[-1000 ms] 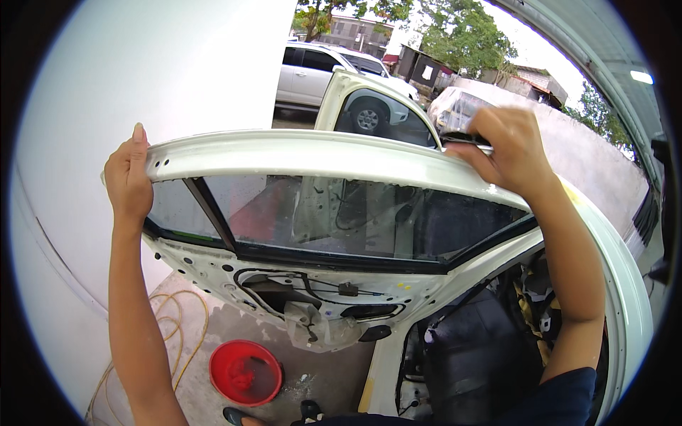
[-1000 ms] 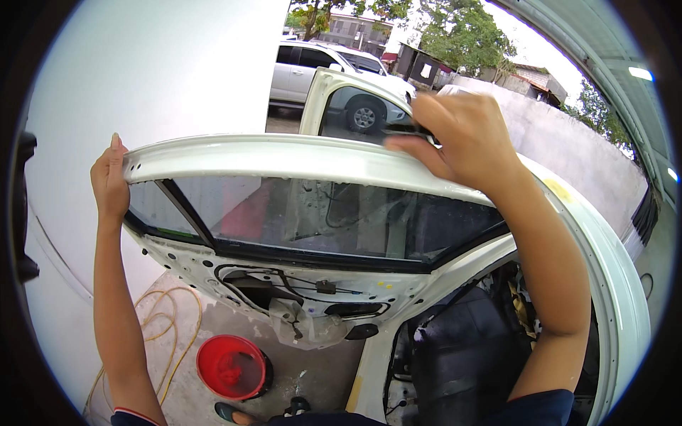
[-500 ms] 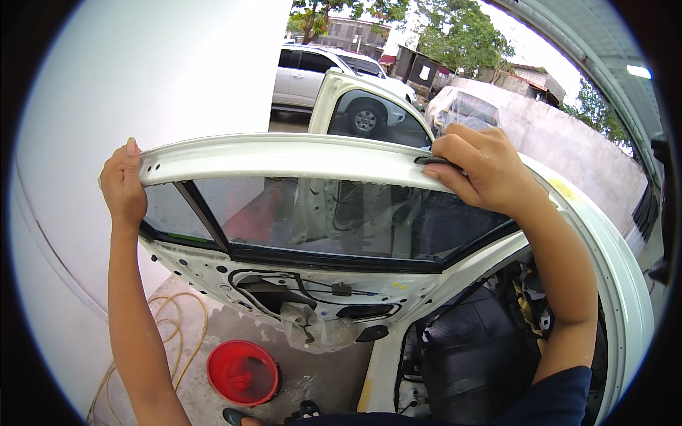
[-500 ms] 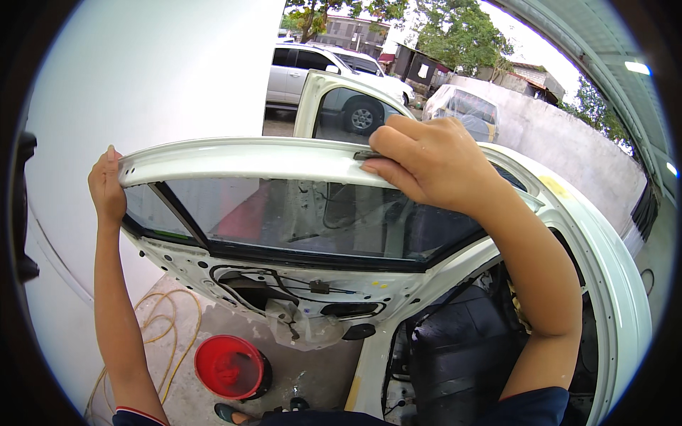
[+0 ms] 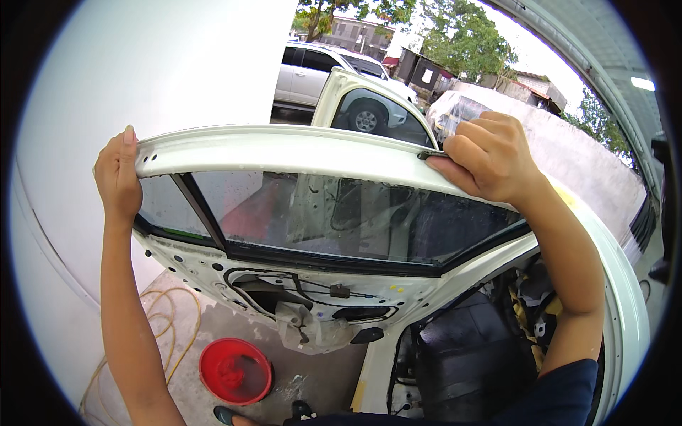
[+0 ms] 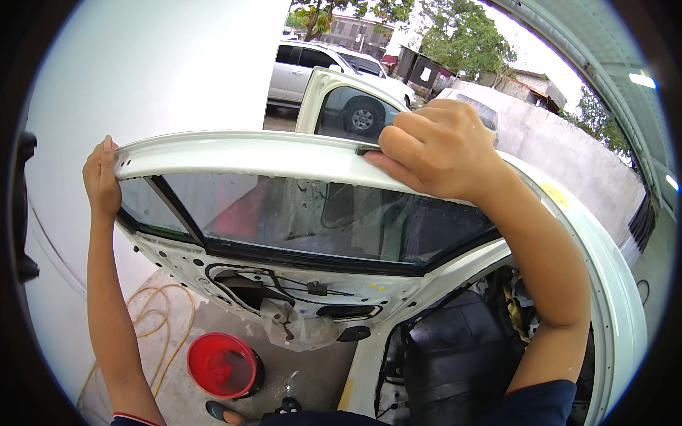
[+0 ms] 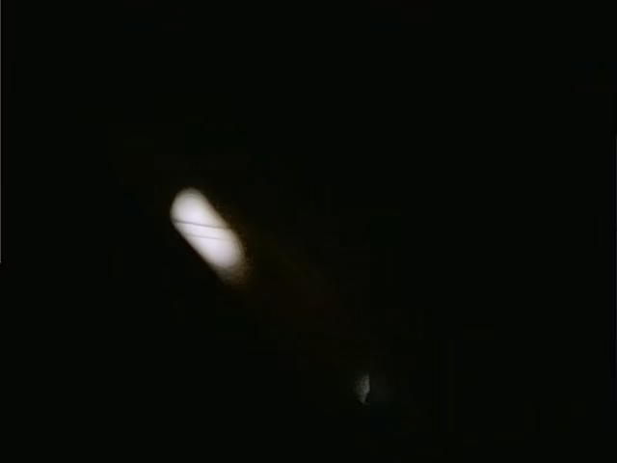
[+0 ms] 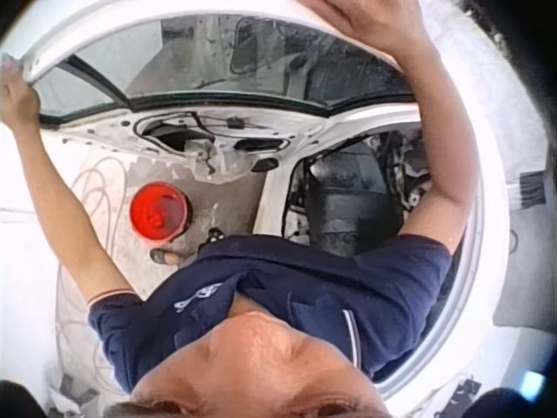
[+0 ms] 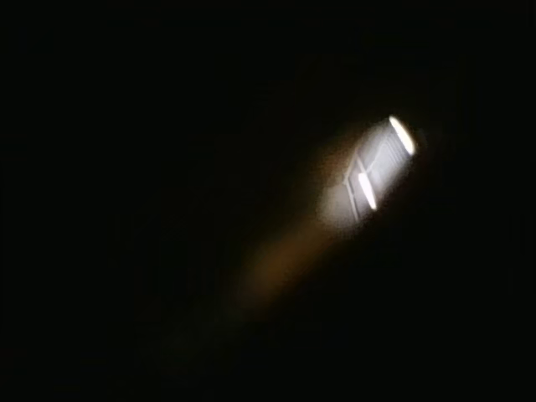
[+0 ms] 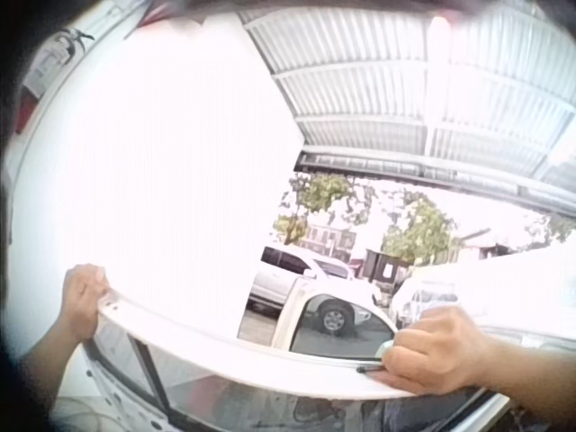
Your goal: The person sands the upper edge and side of a white car door using a small sanding block, then wipes the sanded area with a red cloth. The person repeats the sanding and wiping cycle on the same door edge.
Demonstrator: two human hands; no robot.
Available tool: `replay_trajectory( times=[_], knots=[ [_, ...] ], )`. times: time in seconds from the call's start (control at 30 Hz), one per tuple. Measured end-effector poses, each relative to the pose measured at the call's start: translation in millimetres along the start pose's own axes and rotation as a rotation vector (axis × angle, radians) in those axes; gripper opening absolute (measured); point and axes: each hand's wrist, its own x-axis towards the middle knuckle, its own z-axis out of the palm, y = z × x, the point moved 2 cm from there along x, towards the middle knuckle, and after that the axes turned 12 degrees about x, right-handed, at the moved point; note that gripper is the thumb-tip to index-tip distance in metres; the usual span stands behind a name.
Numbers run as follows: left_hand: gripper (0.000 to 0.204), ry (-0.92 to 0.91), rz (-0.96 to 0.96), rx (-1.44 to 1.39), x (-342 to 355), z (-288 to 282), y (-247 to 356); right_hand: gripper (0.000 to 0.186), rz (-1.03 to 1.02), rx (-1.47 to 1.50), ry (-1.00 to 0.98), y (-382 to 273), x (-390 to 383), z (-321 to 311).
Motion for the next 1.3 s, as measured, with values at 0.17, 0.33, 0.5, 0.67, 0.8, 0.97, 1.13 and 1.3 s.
replay_trajectory(
  times=[0.17, 0.33, 0.5, 0.67, 0.8, 0.97, 1.13, 1.3],
  knots=[
    [0.047, -0.007, 0.043, 0.052, 0.1, -1.7, -1.3, 0.036, 0.071, -0.029, 0.006, -0.7, -1.4, -10.4],
    [0.046, -0.005, 0.035, 0.019, -1.0, 0.9, -1.8, 0.034, 0.031, 0.0, -0.03, -5.4, 14.5, -11.6],
    [0.047, 0.023, 0.069, 0.016, -1.4, -0.1, -0.7, 0.033, -0.057, 0.086, 0.053, -10.9, 42.8, -0.2],
    [0.048, 0.048, 0.064, 0.034, -2.8, 3.4, -2.0, 0.029, -0.06, 0.132, 0.106, -17.5, 48.4, -13.8],
    [0.049, 0.056, 0.044, 0.017, -4.3, 4.3, -2.5, 0.023, -0.02, 0.117, -0.033, -8.0, 48.6, 5.3],
    [0.05, 0.088, 0.084, 0.012, -2.2, 3.6, -1.6, 0.016, 0.206, 0.216, 0.082, -2.6, 30.5, 15.7],
    [0.049, 0.048, 0.08, 0.024, -1.3, 2.9, -1.0, 0.021, 0.176, 0.235, 0.082, -6.7, 20.2, 14.7],
    [0.049, 0.003, 0.053, 0.052, -0.3, -0.3, 2.7, 0.02, 0.105, 0.162, 0.038, 1.1, 15.8, 15.1]
  ],
)
